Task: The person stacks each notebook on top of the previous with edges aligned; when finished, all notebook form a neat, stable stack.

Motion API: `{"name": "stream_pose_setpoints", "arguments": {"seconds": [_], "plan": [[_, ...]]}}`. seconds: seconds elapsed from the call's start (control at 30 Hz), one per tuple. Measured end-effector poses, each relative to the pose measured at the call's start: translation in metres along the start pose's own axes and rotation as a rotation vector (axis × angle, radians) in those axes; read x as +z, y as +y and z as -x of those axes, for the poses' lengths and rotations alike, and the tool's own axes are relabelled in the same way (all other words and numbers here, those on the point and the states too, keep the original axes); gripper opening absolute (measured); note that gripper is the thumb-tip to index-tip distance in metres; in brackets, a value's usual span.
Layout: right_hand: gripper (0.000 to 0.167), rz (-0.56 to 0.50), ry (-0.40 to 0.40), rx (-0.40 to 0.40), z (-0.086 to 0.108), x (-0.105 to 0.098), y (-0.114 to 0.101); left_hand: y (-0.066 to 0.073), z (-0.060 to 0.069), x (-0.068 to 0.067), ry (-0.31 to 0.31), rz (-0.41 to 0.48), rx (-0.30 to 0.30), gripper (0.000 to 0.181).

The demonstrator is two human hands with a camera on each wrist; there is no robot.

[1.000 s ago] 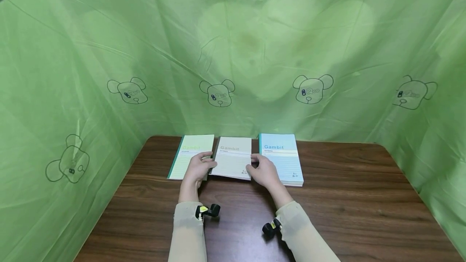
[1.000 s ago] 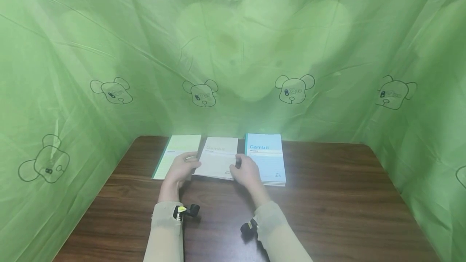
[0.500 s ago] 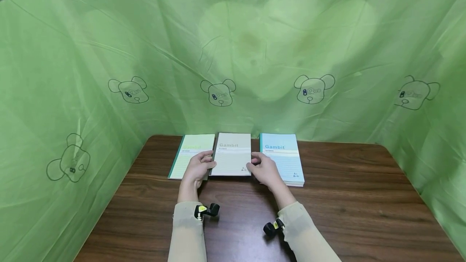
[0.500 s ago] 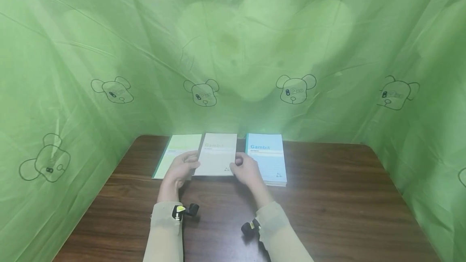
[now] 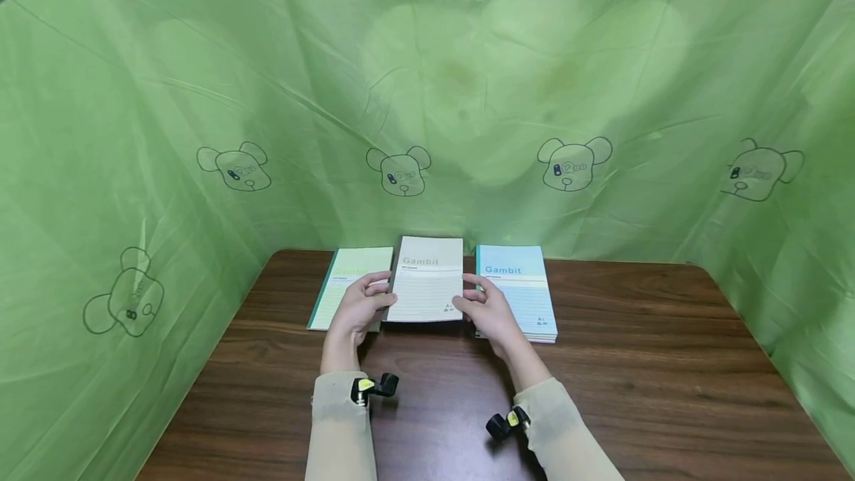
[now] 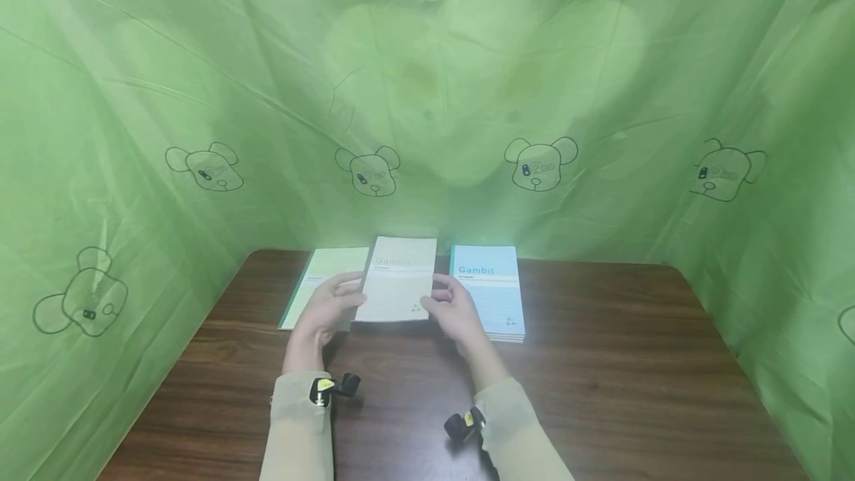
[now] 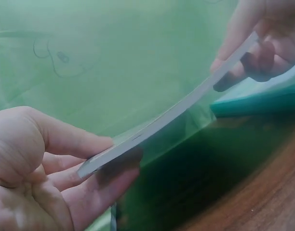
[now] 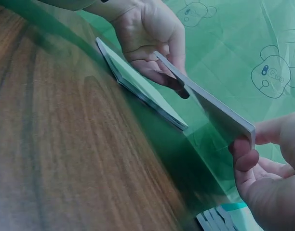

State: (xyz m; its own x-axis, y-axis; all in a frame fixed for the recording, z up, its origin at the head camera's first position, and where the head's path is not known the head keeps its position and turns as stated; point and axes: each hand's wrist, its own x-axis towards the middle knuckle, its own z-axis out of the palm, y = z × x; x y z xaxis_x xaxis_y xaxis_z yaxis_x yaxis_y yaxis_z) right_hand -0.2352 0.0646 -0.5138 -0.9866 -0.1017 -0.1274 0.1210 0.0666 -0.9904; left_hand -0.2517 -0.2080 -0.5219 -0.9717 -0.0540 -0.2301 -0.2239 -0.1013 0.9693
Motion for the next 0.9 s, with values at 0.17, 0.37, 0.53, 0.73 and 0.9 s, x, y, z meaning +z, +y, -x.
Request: {"name": "stream_pose_setpoints", "arguments": {"seconds": [0.17, 0.37, 0.53, 0.73, 0.9], "plan": [[0.063, -0.023, 0.007, -0.02, 0.007, -0.002, 0.001, 0.007, 0.003, -0.001, -0.032, -0.029, 0.013, 0.058], [0.062, -0.015, 0.028, -0.056, 0.021, -0.011, -0.003, 0.012, 0.006, 0.001, -0.093, -0.056, 0.042, 0.055], [0.061, 0.005, 0.035, -0.079, 0.03, -0.021, -0.008, 0.017, 0.008, 0.007, -0.143, -0.088, 0.062, 0.054], [0.063, -0.008, 0.028, -0.104, 0.037, -0.035, -0.014, 0.023, 0.012, 0.02, -0.182, -0.081, 0.083, 0.056], [0.062, -0.007, 0.028, -0.118, 0.041, -0.046, -0.018, 0.025, 0.014, 0.032, -0.196, -0.071, 0.093, 0.056]]}}
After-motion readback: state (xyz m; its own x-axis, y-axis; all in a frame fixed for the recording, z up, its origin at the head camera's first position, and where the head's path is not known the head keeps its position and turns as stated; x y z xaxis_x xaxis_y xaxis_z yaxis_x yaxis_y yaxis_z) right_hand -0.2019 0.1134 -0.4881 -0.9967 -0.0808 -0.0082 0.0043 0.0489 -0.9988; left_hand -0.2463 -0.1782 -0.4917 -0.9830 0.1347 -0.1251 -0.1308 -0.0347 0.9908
